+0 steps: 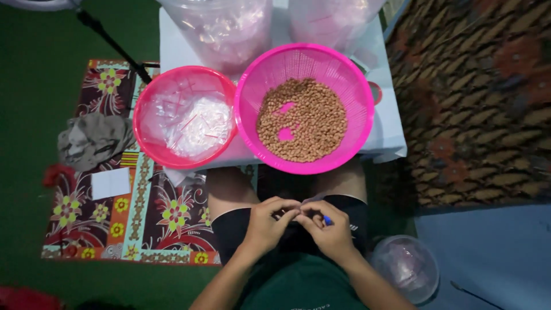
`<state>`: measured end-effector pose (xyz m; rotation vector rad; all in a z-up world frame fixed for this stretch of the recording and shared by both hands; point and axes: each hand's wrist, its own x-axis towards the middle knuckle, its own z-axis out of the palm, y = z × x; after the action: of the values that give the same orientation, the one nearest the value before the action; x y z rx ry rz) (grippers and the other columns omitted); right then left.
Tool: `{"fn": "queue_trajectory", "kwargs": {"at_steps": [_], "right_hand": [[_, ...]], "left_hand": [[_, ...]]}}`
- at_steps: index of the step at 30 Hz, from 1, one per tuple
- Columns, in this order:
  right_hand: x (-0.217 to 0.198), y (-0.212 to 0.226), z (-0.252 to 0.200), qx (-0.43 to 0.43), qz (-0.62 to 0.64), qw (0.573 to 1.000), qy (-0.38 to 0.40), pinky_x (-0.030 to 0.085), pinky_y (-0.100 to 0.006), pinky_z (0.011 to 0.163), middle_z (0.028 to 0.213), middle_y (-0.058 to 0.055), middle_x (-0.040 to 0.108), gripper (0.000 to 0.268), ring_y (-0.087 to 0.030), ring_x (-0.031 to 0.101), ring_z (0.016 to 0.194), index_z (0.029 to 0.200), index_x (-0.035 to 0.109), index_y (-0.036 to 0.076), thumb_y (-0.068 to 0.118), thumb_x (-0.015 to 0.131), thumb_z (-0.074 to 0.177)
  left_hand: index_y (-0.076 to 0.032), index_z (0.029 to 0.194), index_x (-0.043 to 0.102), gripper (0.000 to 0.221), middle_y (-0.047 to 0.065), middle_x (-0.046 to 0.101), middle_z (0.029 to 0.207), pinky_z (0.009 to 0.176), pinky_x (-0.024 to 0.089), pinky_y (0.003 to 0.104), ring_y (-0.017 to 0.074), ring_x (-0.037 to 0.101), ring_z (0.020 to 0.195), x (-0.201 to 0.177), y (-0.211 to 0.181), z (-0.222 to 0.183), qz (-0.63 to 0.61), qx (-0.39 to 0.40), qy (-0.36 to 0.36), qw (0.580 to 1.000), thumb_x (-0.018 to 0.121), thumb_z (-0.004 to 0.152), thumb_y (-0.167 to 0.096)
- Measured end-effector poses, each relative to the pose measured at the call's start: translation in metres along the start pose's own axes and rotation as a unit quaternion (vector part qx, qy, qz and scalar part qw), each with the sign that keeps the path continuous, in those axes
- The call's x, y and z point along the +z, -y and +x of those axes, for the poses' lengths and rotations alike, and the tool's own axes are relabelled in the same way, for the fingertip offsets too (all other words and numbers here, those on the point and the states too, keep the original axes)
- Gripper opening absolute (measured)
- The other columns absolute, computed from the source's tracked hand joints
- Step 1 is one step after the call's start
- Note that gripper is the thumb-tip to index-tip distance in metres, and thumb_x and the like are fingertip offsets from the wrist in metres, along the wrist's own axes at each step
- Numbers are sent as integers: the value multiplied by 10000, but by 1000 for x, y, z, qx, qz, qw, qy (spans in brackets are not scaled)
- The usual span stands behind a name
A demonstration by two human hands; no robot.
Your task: Scooping peanuts from a large basket into small plastic bags and sealing them using a handheld heat sealer.
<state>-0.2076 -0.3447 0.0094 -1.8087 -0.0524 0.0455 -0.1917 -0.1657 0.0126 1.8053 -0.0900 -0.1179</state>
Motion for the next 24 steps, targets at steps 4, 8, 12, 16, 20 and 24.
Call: {"fn": "queue_trajectory", "kwargs": {"at_steps": [4,8,12,16,20,24], "right_hand": [[8,-11,5,33,10,999,-19,354,-194,479,735,4,691,133,-46,416,509,857,770,19,23,859,757],[13,-25,8,104,-33,993,-48,384,-218,424,460,7,494,202,-66,411,406,821,822,131,174,967,687],[8,-33,7,159,-5,987,-26,379,-187,461,467,11,573,119,-41,435,457,821,830,117,113,907,731],[-4,-17,7,33,-86,995,-28,466,-204,465,442,-38,566,89,-86,539,427,807,818,117,97,879,746],[-2,-8,9,-104,-169,980,-8,552,-303,534,621,-64,682,86,-247,693,580,775,765,137,86,836,777],[-1,-5,15,-94,-208,974,9,546,-313,517,628,-64,680,101,-255,693,598,768,731,126,72,816,772]], "left_hand": [[-41,943,817,174,31,761,808,537,491,218,91,589,584,2,11,-6,-3,2,-26,1000,838,770,-45],[-128,907,843,208,54,780,676,564,591,299,201,745,615,5,18,-8,-22,-9,-56,998,926,720,-96],[-112,980,833,296,96,805,749,650,597,328,197,755,704,10,30,-8,-80,-44,-25,996,913,699,-59],[-92,1008,815,206,99,792,766,718,598,327,171,722,726,23,49,-9,-163,-87,-5,983,834,807,-53],[-115,995,784,157,105,782,812,728,591,369,245,749,790,8,44,-9,-88,-48,-29,995,804,849,-63],[-169,959,762,135,40,683,824,652,567,337,246,682,754,-7,32,-7,195,147,-11,970,757,861,-77]]}}
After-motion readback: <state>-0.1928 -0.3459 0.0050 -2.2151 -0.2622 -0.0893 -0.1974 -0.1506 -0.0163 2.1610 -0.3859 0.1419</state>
